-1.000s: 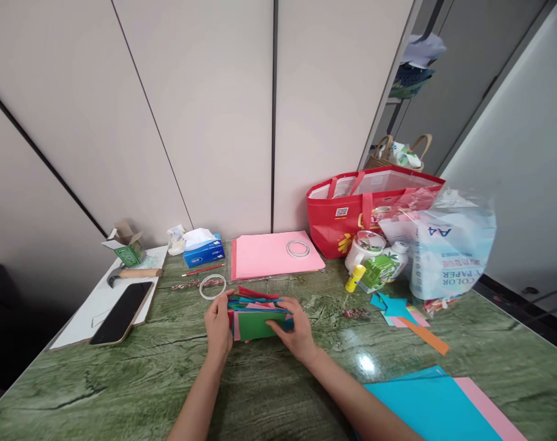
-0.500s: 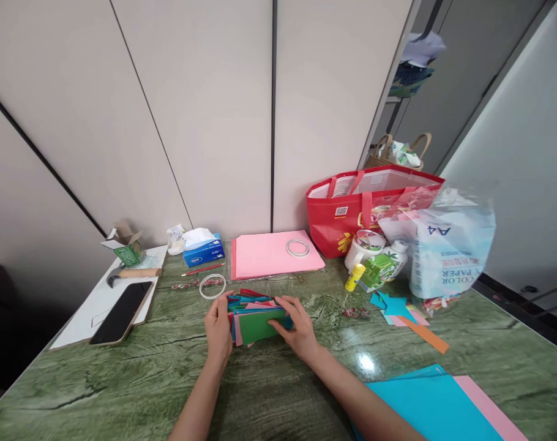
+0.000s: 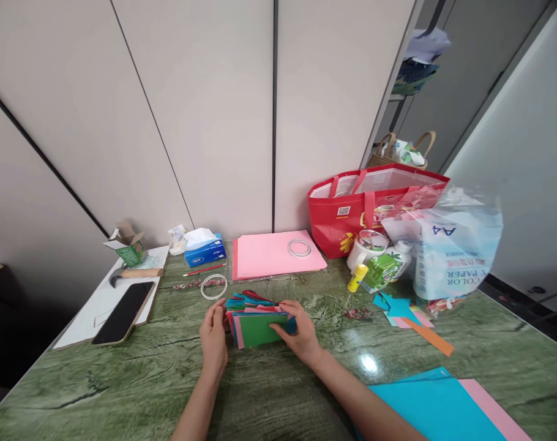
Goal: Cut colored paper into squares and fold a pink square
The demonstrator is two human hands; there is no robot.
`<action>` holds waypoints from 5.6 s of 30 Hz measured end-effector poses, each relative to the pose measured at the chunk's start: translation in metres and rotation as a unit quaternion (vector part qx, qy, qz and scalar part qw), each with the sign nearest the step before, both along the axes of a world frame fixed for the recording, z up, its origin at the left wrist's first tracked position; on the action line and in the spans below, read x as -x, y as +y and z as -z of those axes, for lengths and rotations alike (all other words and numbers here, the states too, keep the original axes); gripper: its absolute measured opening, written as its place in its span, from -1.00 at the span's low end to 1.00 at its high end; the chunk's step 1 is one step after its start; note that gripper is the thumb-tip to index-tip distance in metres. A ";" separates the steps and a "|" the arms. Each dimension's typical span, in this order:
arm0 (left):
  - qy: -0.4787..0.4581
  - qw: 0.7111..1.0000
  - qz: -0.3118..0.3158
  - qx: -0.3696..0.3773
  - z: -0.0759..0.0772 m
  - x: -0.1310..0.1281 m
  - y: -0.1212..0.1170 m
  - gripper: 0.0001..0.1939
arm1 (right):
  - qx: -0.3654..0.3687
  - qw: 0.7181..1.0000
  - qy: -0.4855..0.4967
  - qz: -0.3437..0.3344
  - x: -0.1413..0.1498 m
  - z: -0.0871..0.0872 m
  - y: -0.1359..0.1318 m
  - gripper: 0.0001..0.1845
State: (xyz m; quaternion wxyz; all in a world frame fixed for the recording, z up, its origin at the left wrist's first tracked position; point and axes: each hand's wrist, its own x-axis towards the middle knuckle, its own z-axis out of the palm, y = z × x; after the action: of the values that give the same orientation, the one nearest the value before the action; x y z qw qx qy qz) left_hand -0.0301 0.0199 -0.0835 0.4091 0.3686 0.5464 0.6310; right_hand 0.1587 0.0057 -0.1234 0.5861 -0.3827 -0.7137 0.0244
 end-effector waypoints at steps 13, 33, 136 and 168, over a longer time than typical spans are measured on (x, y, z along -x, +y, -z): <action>0.402 0.848 0.287 -0.192 -0.055 -0.028 0.010 -0.86 | 0.030 0.996 -0.071 -0.050 0.002 -0.010 -0.002 -0.44; 0.287 0.930 0.188 -0.130 -0.054 -0.007 0.002 -0.84 | 0.017 0.993 -0.105 -0.043 0.001 -0.011 -0.001 -0.44; 0.509 0.805 0.264 -0.151 -0.059 -0.023 0.006 -0.81 | 0.024 0.995 -0.075 -0.058 0.000 -0.011 0.000 -0.52; -0.043 0.994 0.087 -0.050 -0.013 0.003 0.012 -0.68 | 0.038 0.995 -0.063 -0.065 0.001 -0.012 -0.004 -0.51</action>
State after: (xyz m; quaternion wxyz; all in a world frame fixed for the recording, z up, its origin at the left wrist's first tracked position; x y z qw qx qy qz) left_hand -0.0336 0.0324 -0.0701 0.4664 0.4078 0.4617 0.6349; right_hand 0.1579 0.0018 -0.1116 0.5217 -0.3582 -0.7715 0.0658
